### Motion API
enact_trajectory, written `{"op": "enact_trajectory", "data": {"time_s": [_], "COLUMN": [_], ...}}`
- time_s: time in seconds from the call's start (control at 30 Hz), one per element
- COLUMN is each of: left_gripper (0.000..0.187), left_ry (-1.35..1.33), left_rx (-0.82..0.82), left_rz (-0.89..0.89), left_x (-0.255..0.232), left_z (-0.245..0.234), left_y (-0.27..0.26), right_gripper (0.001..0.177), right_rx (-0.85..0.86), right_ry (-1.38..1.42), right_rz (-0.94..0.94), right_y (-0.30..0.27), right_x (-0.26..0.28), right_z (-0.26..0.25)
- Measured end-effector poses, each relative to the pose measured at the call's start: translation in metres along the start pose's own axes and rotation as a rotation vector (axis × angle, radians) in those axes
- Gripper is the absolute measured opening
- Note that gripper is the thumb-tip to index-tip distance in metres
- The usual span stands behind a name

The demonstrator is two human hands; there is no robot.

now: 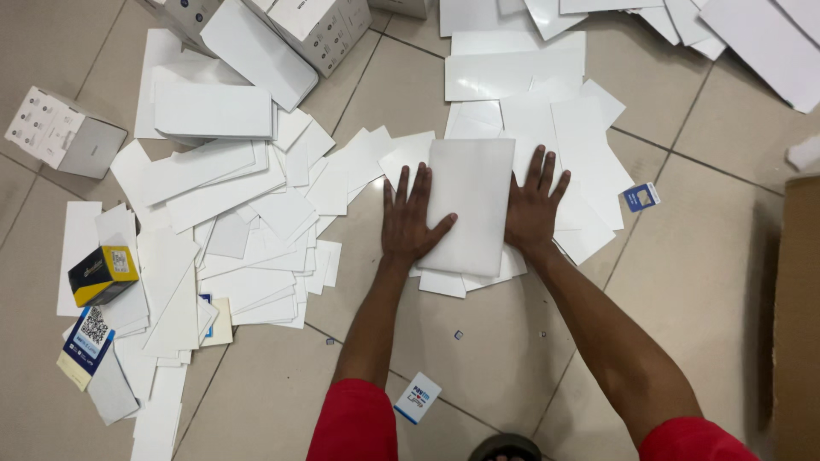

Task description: The person sits on a tiled floor surrounded by scattered white paper sheets and small blue cards. They repeatedly gather stacks of paper from the floor, fold them, and place them into a cardboard box. The person also handles small blue cards, folding them and placing them into the box alongside the paper.

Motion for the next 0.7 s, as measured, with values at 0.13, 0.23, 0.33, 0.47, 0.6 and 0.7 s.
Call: {"op": "enact_trajectory", "data": {"time_s": [0.13,0.23,0.33,0.47,0.6,0.7], "left_gripper": [0.105,0.102,0.1,0.078,0.064,0.084], "left_ry": [-0.107,-0.168,-0.528,-1.121,-1.065,-0.424], "left_rx": [0.087,-0.059,-0.111,-0.506,-0.748,-0.751], "left_rz": [-0.056,0.001,-0.325,-0.406,-0.413,-0.691], "left_x": [-0.038,-0.072,-0.074,-0.047,0.037,0.055], "left_z": [0.021,0.014,0.021,-0.008,-0.075,-0.095], "left_y": [-0.042,-0.061,-0.081,-0.124,-0.162,-0.202], "right_gripper": [0.086,0.084,0.084,0.092,0.091,0.084], "right_rx": [0.046,0.163,0.243,0.426,0.461,0.388], "right_ry": [-0.043,-0.114,-0.038,0.183,0.072,0.103], "right_rz": [0.037,0.101,0.159,0.4,0.418,0.457], "right_y": [-0.065,-0.104,-0.112,-0.188,-0.212,-0.213], "right_x": [-0.03,-0.048,-0.081,-0.119,-0.16,-0.177], "right_z": [-0.004,0.006,-0.002,-0.018,-0.033,-0.028]}}
Point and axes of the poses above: each hand's wrist, its own y-axis towards the middle knuckle, its own z-axis out of the palm, x = y × z, the point moved 9 cm from there along y, towards the middle knuckle, and after that the axes turned 12 degrees about -y, right-handed, at the moved point
